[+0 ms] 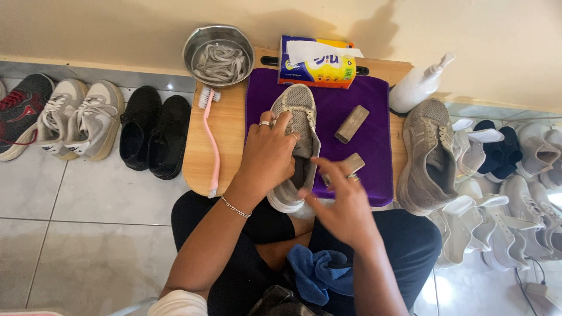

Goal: Cleaning the upper part of a sneaker using a brush, cleaning solution, and a cloth.

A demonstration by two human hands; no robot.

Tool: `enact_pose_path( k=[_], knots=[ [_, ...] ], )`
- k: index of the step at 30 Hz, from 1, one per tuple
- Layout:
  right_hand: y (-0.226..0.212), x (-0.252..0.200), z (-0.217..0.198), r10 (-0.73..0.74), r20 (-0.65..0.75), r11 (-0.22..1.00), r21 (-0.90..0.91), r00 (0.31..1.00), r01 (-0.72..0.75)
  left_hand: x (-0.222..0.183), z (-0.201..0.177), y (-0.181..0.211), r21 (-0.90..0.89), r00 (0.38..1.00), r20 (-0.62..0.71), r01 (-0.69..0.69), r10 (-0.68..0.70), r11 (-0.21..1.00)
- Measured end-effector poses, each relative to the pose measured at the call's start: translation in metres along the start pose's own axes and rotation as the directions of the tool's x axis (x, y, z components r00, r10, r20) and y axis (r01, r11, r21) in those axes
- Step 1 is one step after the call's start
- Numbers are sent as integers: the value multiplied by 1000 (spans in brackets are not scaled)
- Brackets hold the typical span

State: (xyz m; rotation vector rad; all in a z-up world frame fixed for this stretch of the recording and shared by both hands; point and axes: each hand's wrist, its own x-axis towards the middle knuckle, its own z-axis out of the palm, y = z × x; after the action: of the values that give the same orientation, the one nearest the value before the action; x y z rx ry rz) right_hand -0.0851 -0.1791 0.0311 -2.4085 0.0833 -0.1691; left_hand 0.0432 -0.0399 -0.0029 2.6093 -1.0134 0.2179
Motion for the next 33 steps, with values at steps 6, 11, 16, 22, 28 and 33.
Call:
enact_pose_path(
  k=[6, 11, 16, 22, 28, 33],
  knots=[
    [10, 58, -7, -222, -166, 973, -102, 961, 207, 34, 4, -10, -227, 950, -302, -148, 74, 963],
    [56, 142, 14, -160, -218, 974, 122, 963, 189, 67, 7, -41, -664, 961, -236, -52, -142, 746],
    [75, 175, 23, 76, -154, 931, 364, 985, -15, 73, 23, -58, -846, 966, -38, 105, -256, 523],
    [91, 181, 30, 222, -80, 790, 599, 972, -131, 86, 80, -85, -887, 868, 148, 329, -474, 325],
    [90, 182, 31, 314, 5, 673, 704, 949, -226, 94, 99, -86, -935, 821, 168, 308, -545, 177],
    [91, 173, 25, 220, -59, 834, 529, 974, -156, 82, 70, -75, -928, 922, -104, 45, -373, 370]
  ],
)
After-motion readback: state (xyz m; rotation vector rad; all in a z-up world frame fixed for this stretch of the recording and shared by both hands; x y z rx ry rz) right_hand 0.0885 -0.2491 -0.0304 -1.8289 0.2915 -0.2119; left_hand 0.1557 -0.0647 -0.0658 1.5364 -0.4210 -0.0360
